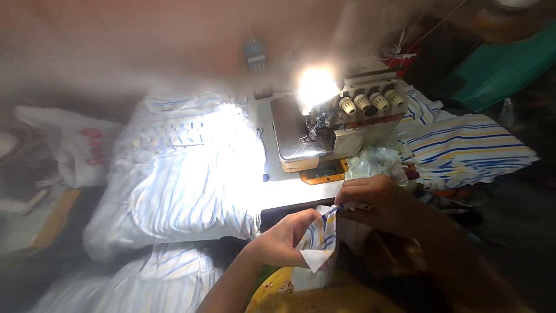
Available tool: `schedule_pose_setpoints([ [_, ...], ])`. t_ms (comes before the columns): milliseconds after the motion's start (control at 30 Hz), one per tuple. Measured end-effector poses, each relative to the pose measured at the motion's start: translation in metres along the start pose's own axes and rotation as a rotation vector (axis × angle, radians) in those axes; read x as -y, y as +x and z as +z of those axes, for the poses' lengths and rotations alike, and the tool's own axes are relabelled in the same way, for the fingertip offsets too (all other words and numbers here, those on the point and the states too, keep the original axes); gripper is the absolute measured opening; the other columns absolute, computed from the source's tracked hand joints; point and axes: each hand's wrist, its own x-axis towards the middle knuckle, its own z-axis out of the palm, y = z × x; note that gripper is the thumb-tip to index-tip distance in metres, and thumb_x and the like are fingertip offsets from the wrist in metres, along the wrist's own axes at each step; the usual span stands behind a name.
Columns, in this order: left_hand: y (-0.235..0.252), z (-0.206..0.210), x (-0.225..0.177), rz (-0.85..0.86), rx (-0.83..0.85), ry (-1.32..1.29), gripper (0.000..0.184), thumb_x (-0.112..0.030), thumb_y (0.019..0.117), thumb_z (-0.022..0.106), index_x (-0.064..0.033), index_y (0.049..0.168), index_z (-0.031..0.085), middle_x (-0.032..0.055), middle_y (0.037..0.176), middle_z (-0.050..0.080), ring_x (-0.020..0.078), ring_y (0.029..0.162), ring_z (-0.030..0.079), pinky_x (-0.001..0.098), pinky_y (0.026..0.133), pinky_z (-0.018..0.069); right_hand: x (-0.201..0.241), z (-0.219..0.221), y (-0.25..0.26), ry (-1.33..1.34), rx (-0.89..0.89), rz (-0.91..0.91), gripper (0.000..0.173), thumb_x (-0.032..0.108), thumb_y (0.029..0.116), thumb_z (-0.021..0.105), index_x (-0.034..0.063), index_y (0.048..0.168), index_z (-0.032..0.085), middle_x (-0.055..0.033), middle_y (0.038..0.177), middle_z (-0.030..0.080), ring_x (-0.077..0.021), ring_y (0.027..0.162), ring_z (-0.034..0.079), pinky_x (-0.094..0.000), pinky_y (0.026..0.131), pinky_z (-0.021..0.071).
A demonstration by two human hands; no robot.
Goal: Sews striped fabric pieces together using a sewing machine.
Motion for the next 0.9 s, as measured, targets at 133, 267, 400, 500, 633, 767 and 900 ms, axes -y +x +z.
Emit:
schedule_pose_setpoints([
  [133, -0.003, -0.005, -0.003, -0.044, -0.162, 0.146, 0.013, -0.011, 0.0933, 0.066, -0.0054, 0.105, 0.065, -0.0130, 0.094, 0.068, -0.0090, 0.086, 0.062, 0.0146, 0.079, 0.0538, 0.000, -0.002, 0.000, -0.043, 0.063, -0.019, 0.021, 0.025, 0.0942, 0.061, 0.0079, 0.084, 0.068, -0.0026, 0.070, 0.061, -0.0077, 0.060, 0.056, -0.0184, 0.053, 0.0441],
  [267, -0.006, -0.004, -0.019, -0.196, -0.459, 0.154, 0.018, 0.000, 0.0933, 0.057, -0.0065, 0.108, 0.064, -0.0133, 0.095, 0.070, -0.0065, 0.086, 0.065, 0.0161, 0.080, 0.0557, 0.001, -0.008, -0.001, -0.065, 0.031, 0.064, 0.024, 0.029, 0.0941, 0.065, 0.0069, 0.088, 0.069, -0.0038, 0.071, 0.063, -0.0087, 0.060, 0.056, -0.0201, 0.054, 0.0452],
  [400, -0.001, 0.000, -0.018, -0.149, -0.810, 0.077, 0.019, 0.006, 0.0896, 0.056, -0.0086, 0.101, 0.060, -0.0099, 0.086, 0.071, -0.0026, 0.076, 0.067, 0.0165, 0.071, 0.0559, -0.002, -0.005, -0.001, -0.045, -0.052, 0.067, 0.023, 0.027, 0.0899, 0.068, 0.0048, 0.087, 0.070, -0.0054, 0.071, 0.064, -0.0073, 0.061, 0.057, -0.0179, 0.056, 0.0454],
  [500, 0.000, 0.001, -0.017, -0.090, -0.957, 0.048, 0.027, 0.006, 0.0883, 0.062, -0.0037, 0.113, 0.056, -0.0057, 0.082, 0.072, -0.0002, 0.068, 0.067, 0.0161, 0.060, 0.0546, -0.004, -0.003, 0.000, -0.010, -0.059, 0.072, 0.029, 0.031, 0.0919, 0.069, 0.0033, 0.085, 0.069, -0.0054, 0.070, 0.063, -0.0044, 0.062, 0.055, -0.0148, 0.056, 0.0435],
  [633, -0.002, 0.004, -0.022, 0.023, -0.979, 0.194, 0.041, 0.012, 0.0876, 0.060, -0.0065, 0.121, 0.044, -0.0095, 0.082, 0.073, -0.0008, 0.074, 0.070, 0.0163, 0.070, 0.0578, -0.003, -0.005, 0.002, 0.013, -0.068, 0.067, 0.038, 0.037, 0.0988, 0.063, 0.0032, 0.081, 0.066, -0.0024, 0.066, 0.058, 0.0002, 0.059, 0.049, -0.0115, 0.054, 0.0388],
  [767, -0.006, 0.005, -0.026, 0.090, -0.879, 0.384, 0.041, 0.008, 0.0892, 0.057, -0.0026, 0.126, 0.042, -0.0122, 0.091, 0.074, -0.0046, 0.082, 0.069, 0.0156, 0.077, 0.0565, -0.003, -0.007, 0.004, 0.066, -0.087, 0.039, 0.035, 0.033, 0.0996, 0.063, 0.0022, 0.084, 0.066, -0.0027, 0.068, 0.058, 0.0021, 0.062, 0.050, -0.0091, 0.057, 0.0391],
  [900, -0.003, 0.004, -0.018, 0.120, -0.851, 0.113, 0.048, 0.013, 0.0819, 0.064, -0.0079, 0.118, 0.041, -0.0104, 0.090, 0.071, 0.0026, 0.083, 0.071, 0.0217, 0.077, 0.0601, -0.007, -0.003, 0.006, 0.103, -0.103, 0.068, 0.029, 0.029, 0.0979, 0.065, 0.0016, 0.088, 0.068, -0.0042, 0.076, 0.063, 0.0022, 0.070, 0.054, -0.0084, 0.064, 0.0422],
])
